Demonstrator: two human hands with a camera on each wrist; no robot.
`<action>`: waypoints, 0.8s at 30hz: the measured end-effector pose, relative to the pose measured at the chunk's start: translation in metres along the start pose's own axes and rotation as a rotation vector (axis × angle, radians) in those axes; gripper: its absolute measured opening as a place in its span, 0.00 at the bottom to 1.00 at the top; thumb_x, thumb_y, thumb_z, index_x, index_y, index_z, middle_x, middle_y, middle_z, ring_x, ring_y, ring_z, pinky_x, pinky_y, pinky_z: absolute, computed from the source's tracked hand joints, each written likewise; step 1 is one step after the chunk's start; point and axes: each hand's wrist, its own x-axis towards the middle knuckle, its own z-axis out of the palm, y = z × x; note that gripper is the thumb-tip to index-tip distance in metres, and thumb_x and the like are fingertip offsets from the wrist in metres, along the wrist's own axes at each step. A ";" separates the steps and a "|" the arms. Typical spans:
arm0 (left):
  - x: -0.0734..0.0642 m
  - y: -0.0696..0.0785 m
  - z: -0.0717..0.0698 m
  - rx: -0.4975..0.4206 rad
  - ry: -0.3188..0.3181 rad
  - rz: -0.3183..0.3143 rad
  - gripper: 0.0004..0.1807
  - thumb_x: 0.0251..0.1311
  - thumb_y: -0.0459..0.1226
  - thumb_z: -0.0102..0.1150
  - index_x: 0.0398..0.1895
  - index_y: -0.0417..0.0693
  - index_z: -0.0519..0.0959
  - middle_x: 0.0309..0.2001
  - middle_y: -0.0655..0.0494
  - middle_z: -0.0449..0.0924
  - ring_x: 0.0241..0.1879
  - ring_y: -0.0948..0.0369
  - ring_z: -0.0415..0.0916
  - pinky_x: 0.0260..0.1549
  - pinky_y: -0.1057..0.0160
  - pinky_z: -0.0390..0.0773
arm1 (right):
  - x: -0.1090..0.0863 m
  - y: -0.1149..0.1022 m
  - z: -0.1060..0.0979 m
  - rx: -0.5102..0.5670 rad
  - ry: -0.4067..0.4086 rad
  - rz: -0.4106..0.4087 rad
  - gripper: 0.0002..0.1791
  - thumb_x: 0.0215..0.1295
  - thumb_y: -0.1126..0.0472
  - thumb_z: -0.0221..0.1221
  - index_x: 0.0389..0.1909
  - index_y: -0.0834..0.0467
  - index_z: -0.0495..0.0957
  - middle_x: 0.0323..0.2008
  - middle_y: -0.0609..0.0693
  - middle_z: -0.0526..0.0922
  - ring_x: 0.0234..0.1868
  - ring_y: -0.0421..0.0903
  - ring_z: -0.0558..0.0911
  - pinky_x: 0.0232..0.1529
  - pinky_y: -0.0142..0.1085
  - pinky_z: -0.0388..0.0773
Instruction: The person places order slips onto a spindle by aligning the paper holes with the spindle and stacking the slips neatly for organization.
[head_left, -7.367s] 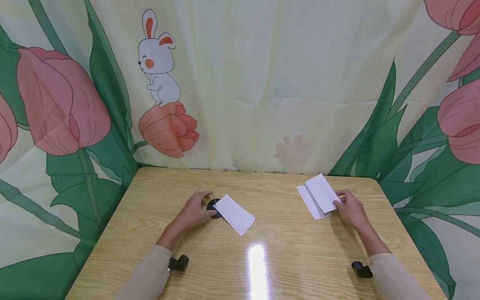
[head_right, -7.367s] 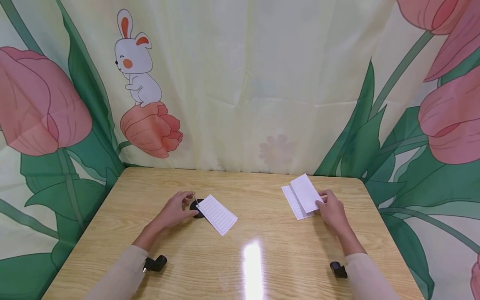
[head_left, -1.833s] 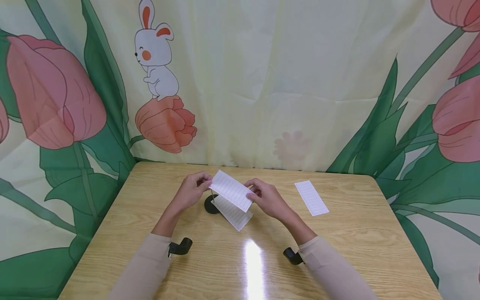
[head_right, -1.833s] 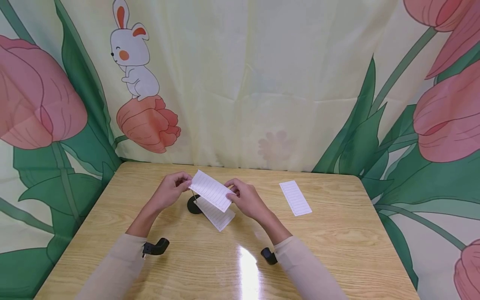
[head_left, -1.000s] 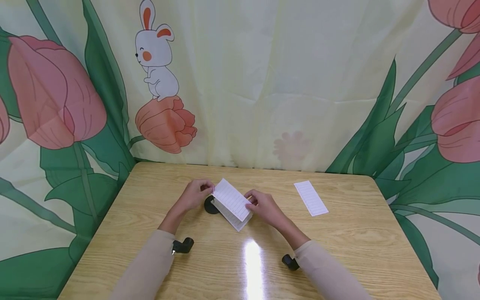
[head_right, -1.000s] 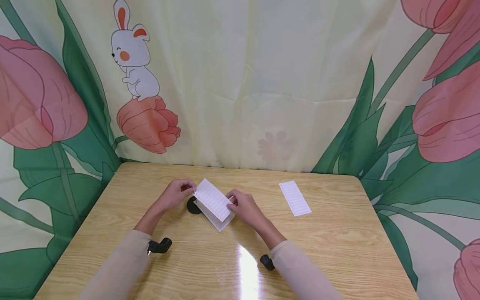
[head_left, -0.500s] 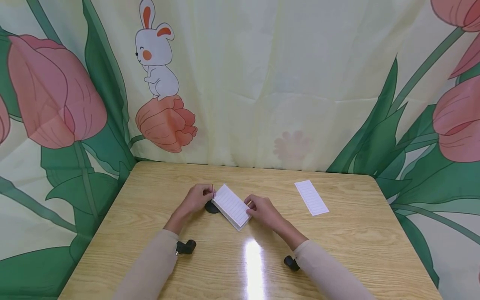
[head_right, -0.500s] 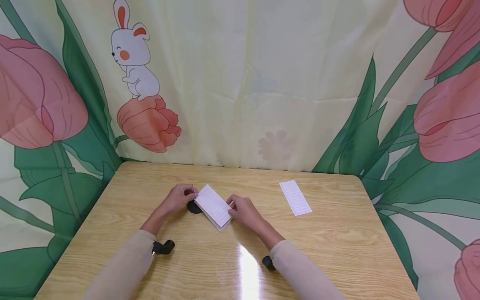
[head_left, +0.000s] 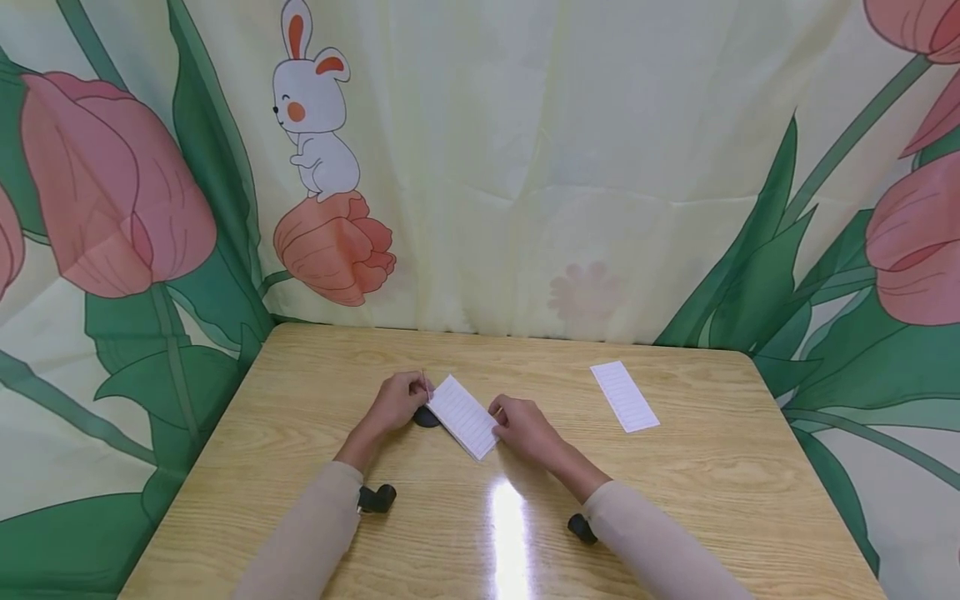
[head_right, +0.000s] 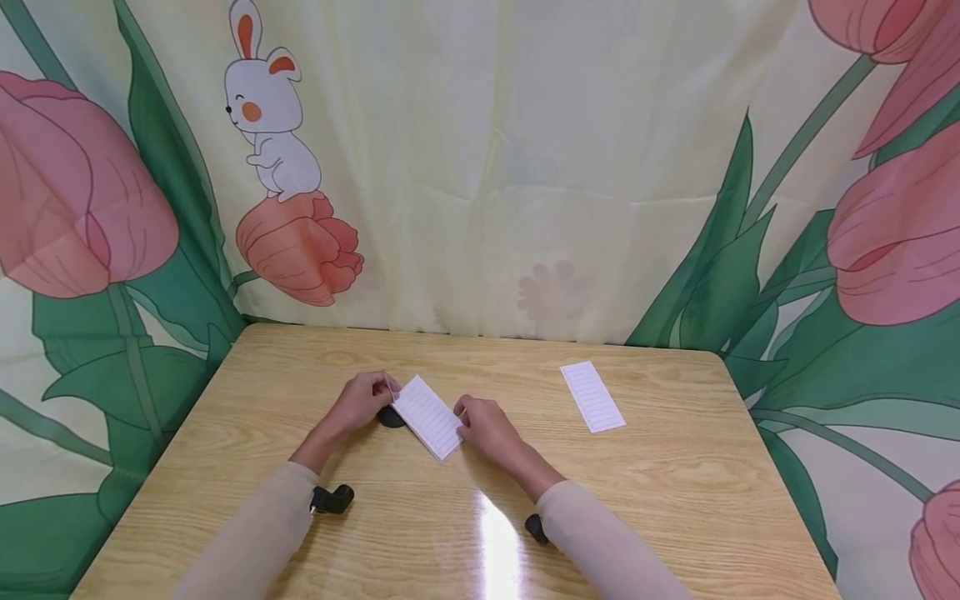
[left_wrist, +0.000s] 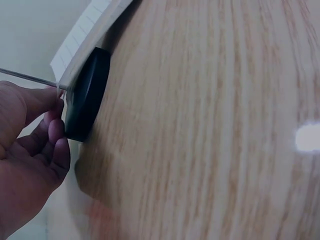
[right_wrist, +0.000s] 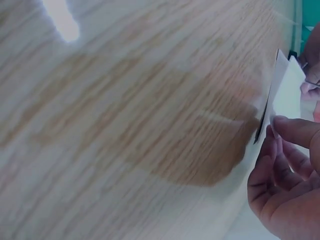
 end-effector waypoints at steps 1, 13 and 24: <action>0.000 0.000 0.000 0.000 0.004 -0.003 0.07 0.67 0.26 0.60 0.32 0.41 0.83 0.40 0.51 0.86 0.37 0.60 0.76 0.38 0.65 0.74 | 0.000 0.000 0.000 -0.006 -0.002 -0.004 0.10 0.66 0.70 0.66 0.47 0.62 0.81 0.35 0.52 0.86 0.37 0.43 0.84 0.39 0.38 0.82; -0.001 -0.003 0.006 -0.015 0.031 -0.005 0.04 0.65 0.26 0.64 0.32 0.40 0.84 0.39 0.49 0.88 0.31 0.62 0.76 0.33 0.67 0.75 | -0.001 0.000 0.004 -0.061 -0.007 -0.011 0.11 0.65 0.70 0.67 0.47 0.63 0.81 0.33 0.49 0.80 0.34 0.42 0.77 0.36 0.34 0.77; -0.004 0.000 0.006 -0.006 0.051 -0.010 0.02 0.66 0.27 0.65 0.34 0.39 0.84 0.40 0.48 0.89 0.31 0.63 0.75 0.32 0.68 0.73 | -0.003 0.003 0.001 -0.068 0.028 0.003 0.11 0.65 0.68 0.67 0.48 0.61 0.82 0.37 0.50 0.80 0.39 0.43 0.78 0.41 0.37 0.79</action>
